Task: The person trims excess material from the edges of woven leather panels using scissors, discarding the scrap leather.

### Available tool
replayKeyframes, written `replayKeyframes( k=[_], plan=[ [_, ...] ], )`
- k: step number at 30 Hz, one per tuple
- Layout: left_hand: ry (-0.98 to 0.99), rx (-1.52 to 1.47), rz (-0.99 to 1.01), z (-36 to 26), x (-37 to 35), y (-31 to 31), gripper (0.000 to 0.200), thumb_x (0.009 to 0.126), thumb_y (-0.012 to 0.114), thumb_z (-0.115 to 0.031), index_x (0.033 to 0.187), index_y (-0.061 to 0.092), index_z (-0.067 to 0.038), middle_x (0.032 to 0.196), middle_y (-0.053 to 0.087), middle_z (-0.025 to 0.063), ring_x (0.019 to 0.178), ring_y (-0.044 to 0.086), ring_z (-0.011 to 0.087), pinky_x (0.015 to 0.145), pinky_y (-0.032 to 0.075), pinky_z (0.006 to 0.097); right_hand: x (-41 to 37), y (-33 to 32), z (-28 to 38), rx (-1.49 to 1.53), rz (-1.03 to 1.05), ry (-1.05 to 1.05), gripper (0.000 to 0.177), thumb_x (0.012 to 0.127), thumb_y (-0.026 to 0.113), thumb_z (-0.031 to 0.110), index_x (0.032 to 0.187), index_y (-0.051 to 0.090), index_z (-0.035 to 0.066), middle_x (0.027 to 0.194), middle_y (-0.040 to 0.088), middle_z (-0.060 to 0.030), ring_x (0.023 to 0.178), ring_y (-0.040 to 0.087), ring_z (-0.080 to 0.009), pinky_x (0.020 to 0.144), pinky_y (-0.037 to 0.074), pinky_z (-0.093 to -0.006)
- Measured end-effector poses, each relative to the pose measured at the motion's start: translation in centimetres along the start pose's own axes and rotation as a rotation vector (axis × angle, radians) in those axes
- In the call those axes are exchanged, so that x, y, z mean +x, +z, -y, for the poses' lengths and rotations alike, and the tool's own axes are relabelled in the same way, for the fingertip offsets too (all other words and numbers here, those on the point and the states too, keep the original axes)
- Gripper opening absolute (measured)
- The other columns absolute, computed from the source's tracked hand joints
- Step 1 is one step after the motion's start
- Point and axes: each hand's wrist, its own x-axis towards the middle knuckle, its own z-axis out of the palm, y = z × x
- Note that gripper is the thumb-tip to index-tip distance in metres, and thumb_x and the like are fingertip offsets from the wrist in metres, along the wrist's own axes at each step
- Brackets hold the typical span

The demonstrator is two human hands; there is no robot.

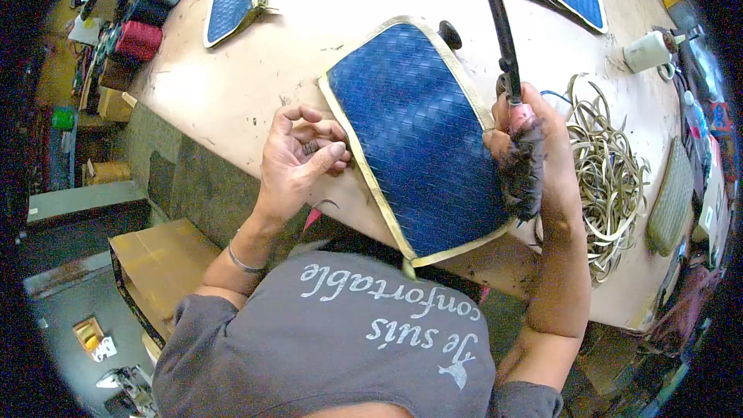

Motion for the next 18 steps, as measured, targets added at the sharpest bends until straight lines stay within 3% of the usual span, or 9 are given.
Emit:
replayKeyframes(
  k=[3,4,6,8,10,12,15,16,18],
  plan=[
    [-0.126,-0.434,-0.046,-0.4,0.2,0.5,0.031,0.077,0.054,-0.004,0.103,0.036,-0.007,0.093,0.051,0.01,0.082,0.054,0.0155,0.067,0.048,0.0254,-0.7,0.9,0.9,-0.282,-0.034,-0.169,0.015,0.073,0.056,0.006,0.07,0.041,0.008,0.066,0.036,0.0032,0.049,0.034,-0.0026,0.042,0.025,-0.0144],
    [-0.166,-0.505,-0.035,-0.5,0.3,0.5,0.033,0.077,0.054,-0.005,0.104,0.035,-0.005,0.095,0.05,0.01,0.084,0.053,0.0153,0.069,0.048,0.0258,-1.0,0.9,1.5,-0.071,-0.026,-0.044,0.019,0.065,0.058,0.002,0.071,0.041,0.008,0.068,0.037,0.003,0.054,0.037,-0.0043,0.047,0.029,-0.0162],
    [-0.246,-0.642,-0.005,-0.8,0.6,0.3,0.037,0.077,0.054,-0.007,0.107,0.033,-0.001,0.098,0.048,0.0099,0.087,0.052,0.0149,0.072,0.047,0.0266,-1.4,1.3,1.5,-0.184,-0.103,-0.187,0.022,0.061,0.057,-0.002,0.072,0.041,0.007,0.068,0.038,0.0014,0.062,0.04,-0.0073,0.054,0.032,-0.0192],
    [-0.288,-0.665,0.041,-1.8,0.7,0.6,0.042,0.079,0.054,-0.016,0.112,0.034,0.0,0.101,0.049,0.0089,0.088,0.052,0.0147,0.078,0.044,0.0284,-1.7,1.5,1.8,-0.053,-0.051,-0.158,0.035,0.058,0.057,-0.004,0.086,0.04,0.006,0.07,0.04,-0.001,0.07,0.042,-0.0112,0.06,0.034,-0.0215],
    [-0.33,-0.703,0.047,-2.9,0.7,0.6,0.042,0.079,0.053,-0.018,0.112,0.036,0.0,0.103,0.05,0.0089,0.09,0.052,0.0145,0.08,0.043,0.0286,-1.7,0.7,1.5,-0.182,0.063,-0.176,0.041,0.058,0.058,-0.007,0.092,0.04,0.007,0.072,0.041,-0.0007,0.072,0.041,-0.0113,0.061,0.034,-0.022],
    [-0.097,-0.645,0.077,-4.7,1.7,0.9,0.041,0.077,0.052,-0.016,0.112,0.039,0.001,0.103,0.051,0.0105,0.094,0.051,0.0165,0.084,0.04,0.0299,-2.1,1.6,0.8,-0.013,0.018,-0.246,0.024,0.064,0.059,-0.006,0.08,0.044,0.005,0.074,0.041,-0.0008,0.065,0.043,-0.0109,0.056,0.035,-0.0224],
    [0.162,-0.54,0.019,-8.3,2.7,0.3,0.044,0.074,0.05,-0.011,0.113,0.038,0.003,0.104,0.051,0.0126,0.096,0.051,0.0185,0.086,0.039,0.0307,-1.8,1.8,1.0,0.353,0.113,0.009,0.019,0.067,0.059,-0.002,0.073,0.043,0.004,0.074,0.042,-0.004,0.063,0.048,-0.0119,0.05,0.036,-0.0207],
    [0.257,-0.436,0.014,-9.7,2.7,0.1,0.046,0.072,0.05,-0.008,0.114,0.037,0.004,0.105,0.051,0.0133,0.097,0.05,0.0196,0.087,0.038,0.0314,-1.9,2.0,1.8,0.059,0.113,-0.062,0.019,0.068,0.058,-0.002,0.07,0.04,0.005,0.073,0.043,-0.0062,0.068,0.051,-0.0139,0.053,0.038,-0.0213],
    [0.51,-0.42,0.169,-11.4,2.7,-0.2,0.052,0.067,0.051,-0.001,0.116,0.037,0.005,0.108,0.05,0.0135,0.101,0.049,0.0224,0.09,0.035,0.0339,-1.4,1.8,1.1,0.16,0.091,-0.072,0.02,0.067,0.056,-0.004,0.069,0.039,0.006,0.074,0.044,-0.0064,0.075,0.052,-0.0159,0.058,0.043,-0.0236]
  ],
)
